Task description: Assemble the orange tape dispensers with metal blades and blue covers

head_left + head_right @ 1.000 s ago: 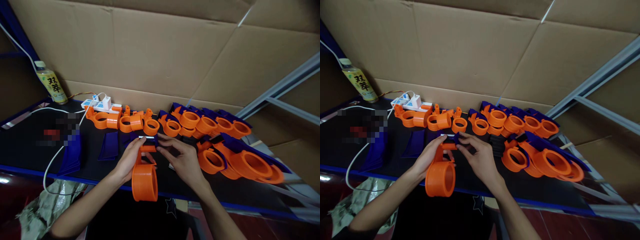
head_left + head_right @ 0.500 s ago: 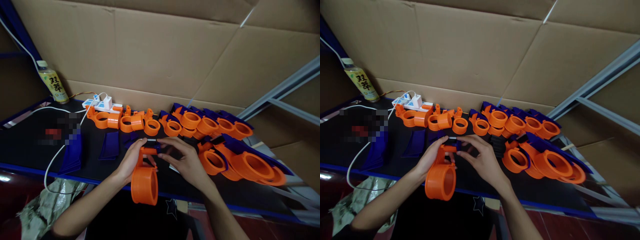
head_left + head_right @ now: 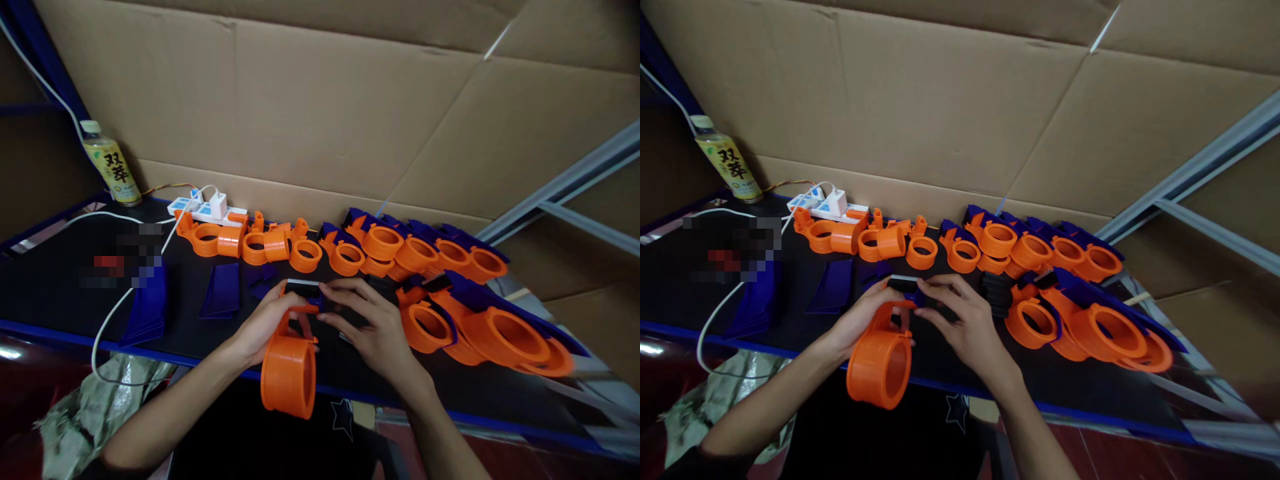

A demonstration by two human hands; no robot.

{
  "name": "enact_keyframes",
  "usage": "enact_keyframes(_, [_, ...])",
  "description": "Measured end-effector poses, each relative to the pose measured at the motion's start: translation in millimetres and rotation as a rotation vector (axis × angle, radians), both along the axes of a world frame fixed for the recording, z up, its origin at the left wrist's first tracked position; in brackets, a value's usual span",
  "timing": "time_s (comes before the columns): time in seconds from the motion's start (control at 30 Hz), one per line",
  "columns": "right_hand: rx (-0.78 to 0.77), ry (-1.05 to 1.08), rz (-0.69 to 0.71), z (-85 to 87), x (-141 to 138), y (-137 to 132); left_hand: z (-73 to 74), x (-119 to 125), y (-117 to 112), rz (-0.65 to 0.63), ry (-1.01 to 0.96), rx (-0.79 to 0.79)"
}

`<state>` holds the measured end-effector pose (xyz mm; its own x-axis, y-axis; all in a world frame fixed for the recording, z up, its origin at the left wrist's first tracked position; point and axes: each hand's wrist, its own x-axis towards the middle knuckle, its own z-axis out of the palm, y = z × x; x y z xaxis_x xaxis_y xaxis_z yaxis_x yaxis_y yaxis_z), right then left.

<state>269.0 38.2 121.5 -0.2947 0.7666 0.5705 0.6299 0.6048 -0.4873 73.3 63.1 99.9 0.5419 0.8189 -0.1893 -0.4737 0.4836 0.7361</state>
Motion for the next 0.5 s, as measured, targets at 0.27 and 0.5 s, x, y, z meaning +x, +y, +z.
enact_keyframes(0.27, [0.04, -0.076, 0.034, 1.5, 3, -2, -1.7, 6, -5, 0.082, 0.162, 0.021])
enact_keyframes(0.5, [0.158, 0.009, 0.038, -4.7, 1, -7, 5.6, -6, -6, -0.001, -0.033, 0.199])
